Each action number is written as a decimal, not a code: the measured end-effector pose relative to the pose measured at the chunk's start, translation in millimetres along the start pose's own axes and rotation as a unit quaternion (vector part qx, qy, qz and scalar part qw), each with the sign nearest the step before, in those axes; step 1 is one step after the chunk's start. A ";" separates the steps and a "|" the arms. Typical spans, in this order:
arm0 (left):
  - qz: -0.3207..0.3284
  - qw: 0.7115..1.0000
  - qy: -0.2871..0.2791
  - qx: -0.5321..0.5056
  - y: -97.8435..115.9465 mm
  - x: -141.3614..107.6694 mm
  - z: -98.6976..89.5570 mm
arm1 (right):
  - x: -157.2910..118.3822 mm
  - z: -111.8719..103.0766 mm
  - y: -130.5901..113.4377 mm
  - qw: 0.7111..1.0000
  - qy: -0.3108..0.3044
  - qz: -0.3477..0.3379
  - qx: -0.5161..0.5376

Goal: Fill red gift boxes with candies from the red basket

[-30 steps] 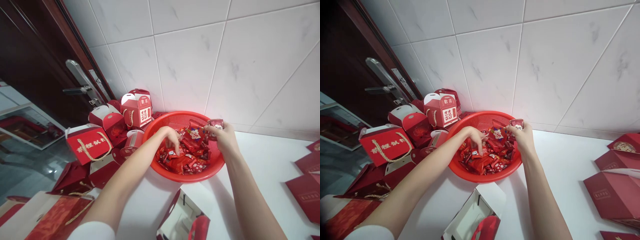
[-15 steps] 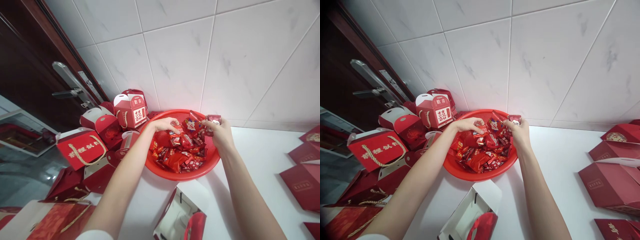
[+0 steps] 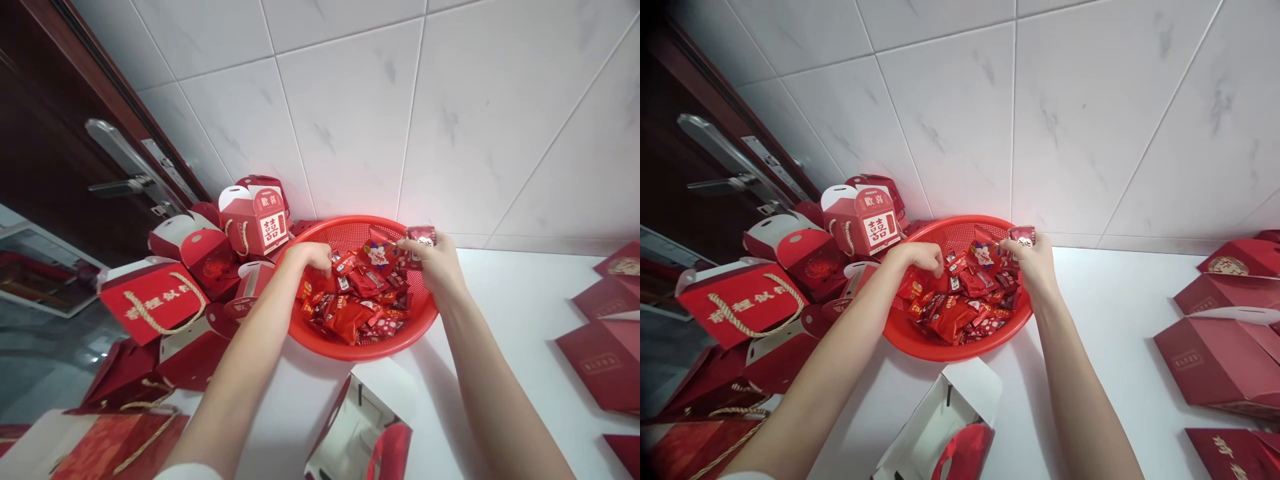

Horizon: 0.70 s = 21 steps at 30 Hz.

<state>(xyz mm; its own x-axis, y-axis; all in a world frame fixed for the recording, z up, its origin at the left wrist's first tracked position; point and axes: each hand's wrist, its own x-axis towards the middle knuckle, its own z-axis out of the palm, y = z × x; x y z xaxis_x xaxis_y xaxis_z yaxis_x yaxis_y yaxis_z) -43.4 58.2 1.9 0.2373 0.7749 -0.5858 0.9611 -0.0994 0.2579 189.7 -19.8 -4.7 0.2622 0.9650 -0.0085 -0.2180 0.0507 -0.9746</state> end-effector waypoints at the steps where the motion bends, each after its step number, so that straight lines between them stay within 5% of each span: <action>1: -0.009 1.000 0.003 0.003 -3.0 0.9 -1.1 | -0.2 0.0 -0.2 1.000 -0.001 0.001 -0.004; 7: -0.040 0.999 -0.034 0.010 -12.6 2.8 -2.8 | -1.5 -0.2 -1.4 1.000 -0.003 0.002 -0.002; 21: 0.003 1.000 0.022 -0.010 -16.8 -1.4 -6.5 | -0.1 -0.4 -0.1 1.000 -0.007 -0.002 0.002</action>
<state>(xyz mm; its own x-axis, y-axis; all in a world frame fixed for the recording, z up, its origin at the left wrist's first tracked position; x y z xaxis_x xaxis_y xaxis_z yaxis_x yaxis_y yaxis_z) -60.8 62.8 3.4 0.2362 0.8012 -0.5498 0.9566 -0.0922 0.2765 190.1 -20.0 -4.7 0.2505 0.9681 -0.0010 -0.2201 0.0559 -0.9739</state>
